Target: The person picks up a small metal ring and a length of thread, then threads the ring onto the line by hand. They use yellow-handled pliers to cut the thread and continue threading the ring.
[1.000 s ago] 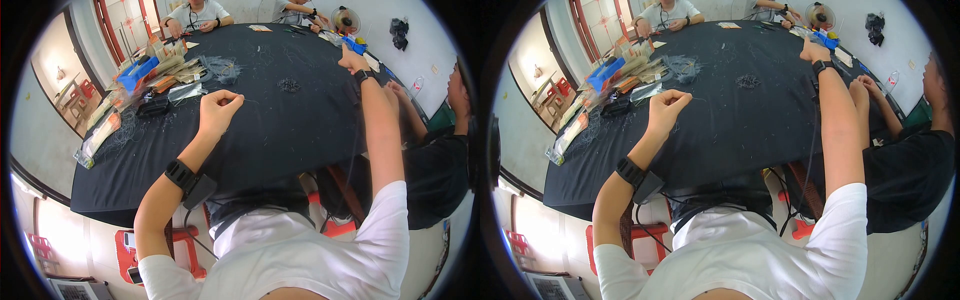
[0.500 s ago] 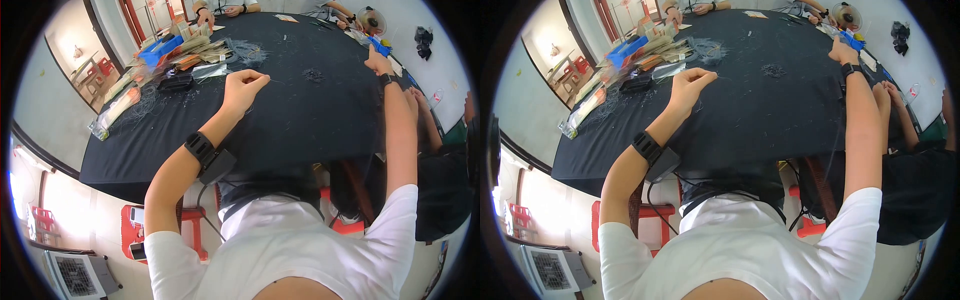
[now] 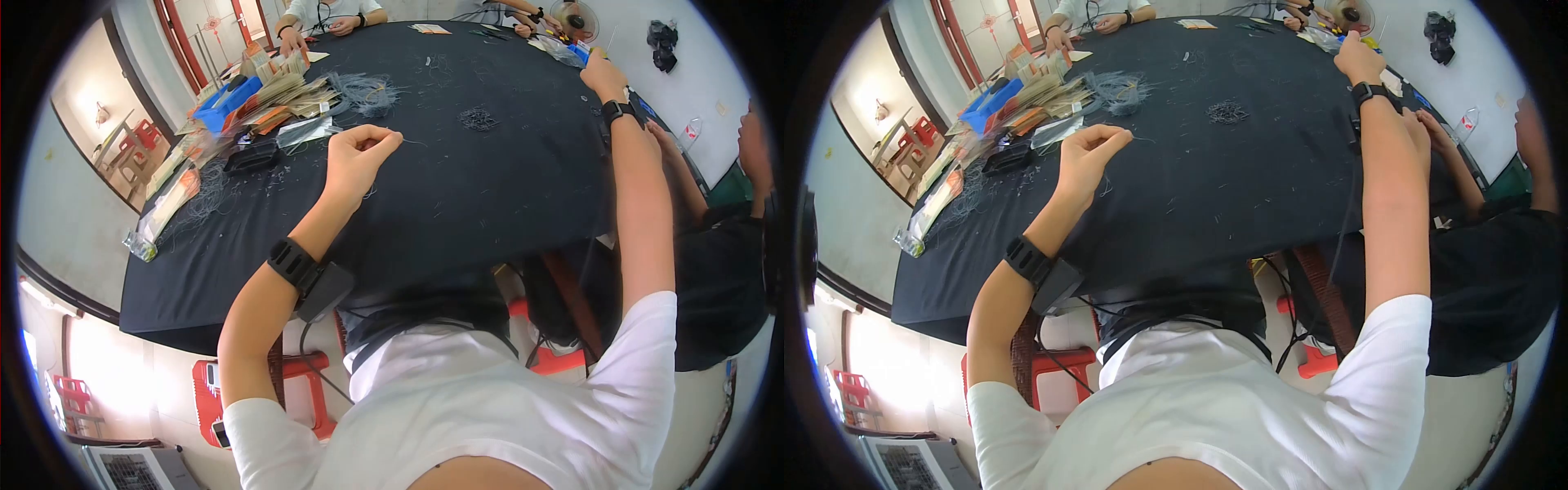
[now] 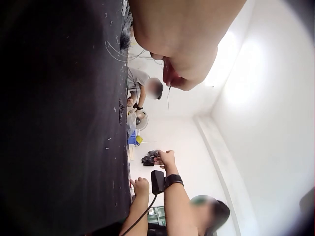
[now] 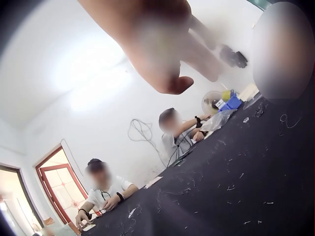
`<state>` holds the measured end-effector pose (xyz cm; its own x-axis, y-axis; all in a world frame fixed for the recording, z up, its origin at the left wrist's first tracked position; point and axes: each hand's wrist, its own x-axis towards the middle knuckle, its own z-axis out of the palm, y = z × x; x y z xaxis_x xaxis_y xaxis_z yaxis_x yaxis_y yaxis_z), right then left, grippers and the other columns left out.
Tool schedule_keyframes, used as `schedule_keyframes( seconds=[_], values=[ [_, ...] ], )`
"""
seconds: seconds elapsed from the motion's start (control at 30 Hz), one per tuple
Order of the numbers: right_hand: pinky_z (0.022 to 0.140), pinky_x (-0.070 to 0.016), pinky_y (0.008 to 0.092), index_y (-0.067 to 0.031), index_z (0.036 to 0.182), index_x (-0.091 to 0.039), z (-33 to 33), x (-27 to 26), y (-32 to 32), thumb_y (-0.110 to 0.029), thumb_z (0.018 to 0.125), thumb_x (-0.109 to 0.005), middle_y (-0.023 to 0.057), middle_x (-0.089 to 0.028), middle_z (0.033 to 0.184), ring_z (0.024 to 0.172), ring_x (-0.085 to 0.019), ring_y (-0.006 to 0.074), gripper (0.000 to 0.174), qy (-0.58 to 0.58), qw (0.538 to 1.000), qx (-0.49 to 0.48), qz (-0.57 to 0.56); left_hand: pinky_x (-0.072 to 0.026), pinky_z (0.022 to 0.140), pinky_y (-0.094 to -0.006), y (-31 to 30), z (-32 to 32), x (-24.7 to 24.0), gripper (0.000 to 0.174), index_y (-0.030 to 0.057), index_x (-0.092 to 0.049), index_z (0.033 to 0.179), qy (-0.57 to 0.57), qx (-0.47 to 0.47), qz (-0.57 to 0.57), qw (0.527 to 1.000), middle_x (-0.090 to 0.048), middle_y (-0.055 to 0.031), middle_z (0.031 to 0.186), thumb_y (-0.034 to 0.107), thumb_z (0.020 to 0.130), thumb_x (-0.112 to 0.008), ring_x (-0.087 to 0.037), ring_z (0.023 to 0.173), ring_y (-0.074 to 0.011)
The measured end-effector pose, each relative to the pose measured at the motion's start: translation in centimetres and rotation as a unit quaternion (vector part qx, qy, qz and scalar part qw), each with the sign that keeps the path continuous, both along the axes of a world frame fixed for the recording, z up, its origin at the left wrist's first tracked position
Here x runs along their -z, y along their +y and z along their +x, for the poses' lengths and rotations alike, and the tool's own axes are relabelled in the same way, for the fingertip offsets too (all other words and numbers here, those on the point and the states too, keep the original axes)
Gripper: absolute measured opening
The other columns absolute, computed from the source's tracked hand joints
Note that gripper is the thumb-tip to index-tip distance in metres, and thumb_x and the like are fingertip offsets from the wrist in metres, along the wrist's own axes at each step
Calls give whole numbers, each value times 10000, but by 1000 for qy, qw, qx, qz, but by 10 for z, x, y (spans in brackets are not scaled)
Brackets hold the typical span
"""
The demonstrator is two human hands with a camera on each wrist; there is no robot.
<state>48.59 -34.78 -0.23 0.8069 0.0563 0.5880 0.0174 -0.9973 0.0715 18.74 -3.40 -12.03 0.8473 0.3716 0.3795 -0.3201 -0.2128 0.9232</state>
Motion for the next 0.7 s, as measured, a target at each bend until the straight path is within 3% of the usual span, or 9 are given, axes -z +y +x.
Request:
schedule_keyframes(
  seconds=[0.03, 0.13, 0.23, 0.33, 0.43, 0.53, 0.63, 0.67, 0.7],
  values=[
    [775, -461, 441, -97, 1207, -444, 4, -3, 1, -207, 773, -518, 175, -620, 1034, 981, -596, 311, 453, -8, 1000, -4, -13, -379, 623, -180, -1, 0, 0, 109, -3, -661, 820, 7, 3, 0, 1000, -615, -9, 751, 91, 766, -655, -514, 689, -41],
    [778, -459, 429, -93, 1072, -560, 12, -6, 8, -214, 771, -530, 161, -616, 1054, 1022, -578, 301, 326, -6, 999, -11, -30, -386, 635, -185, -4, 2, -1, 113, -5, -659, 828, 41, 28, -36, 998, -620, -13, 764, 92, 773, -644, -519, 706, -46],
    [753, -463, 420, -83, 932, -618, 22, -9, 23, -198, 771, -515, 132, -655, 898, 858, -634, 280, 223, 92, 996, 6, -14, -394, 648, -186, -8, 2, -2, 114, -6, -657, 833, 90, 62, -56, 992, -625, -19, 774, 91, 778, -635, -528, 718, -56],
    [667, -479, 392, -71, 917, -618, 38, -17, 34, -192, 769, -497, 105, -637, 688, 615, -626, 236, 227, 160, 987, 16, 24, -385, 630, -175, -5, 8, -6, 106, -7, -651, 818, 123, 96, -82, 984, -631, -20, 782, 90, 786, -626, -519, 700, -45],
    [517, -459, 362, -51, 873, -618, 78, -37, 35, -224, 762, -499, 90, -580, 555, 446, -549, 189, 238, 163, 984, -7, 77, -384, 617, -181, 8, 21, -12, 108, -3, -644, 834, 118, 138, -107, 978, -634, -25, 814, 96, 802, -619, -524, 710, -41],
    [427, -422, 339, -35, 830, -613, 121, -70, 38, -281, 745, -527, 97, -592, 576, 450, -553, 178, 274, 212, 967, -61, 129, -383, 637, -185, 19, 29, -17, 106, 4, -643, 846, 138, 154, -137, 969, -634, -26, 824, 100, 805, -622, -519, 717, -42],
    [410, -413, 355, -30, 792, -607, 143, -100, 48, -316, 739, -532, 110, -587, 570, 432, -537, 173, 301, 196, 965, -86, 152, -385, 663, -199, 30, 34, -12, 71, 3, -631, 810, 148, 174, -187, 956, -623, -39, 857, 72, 794, -631, -513, 745, -56],
    [477, -407, 365, -125, 902, -584, 170, -101, 46, -399, 727, -527, 82, -625, 745, 574, -573, 164, 330, 231, 963, -86, 106, -384, 670, -204, 33, 35, -12, 57, 1, -622, 791, 162, 174, -197, 951, -614, -51, 875, 57, 791, -631, -512, 764, -68],
    [505, -416, 366, -126, 940, -576, 179, -91, 52, -429, 727, -532, 85, -622, 797, 623, -574, 167, 373, 229, 961, -108, 109, -382, 670, -208, 35, 35, -12, 51, 4, -617, 780, 165, 186, -222, 943, -609, -60, 881, 52, 794, -625, -510, 763, -77]
  ],
)
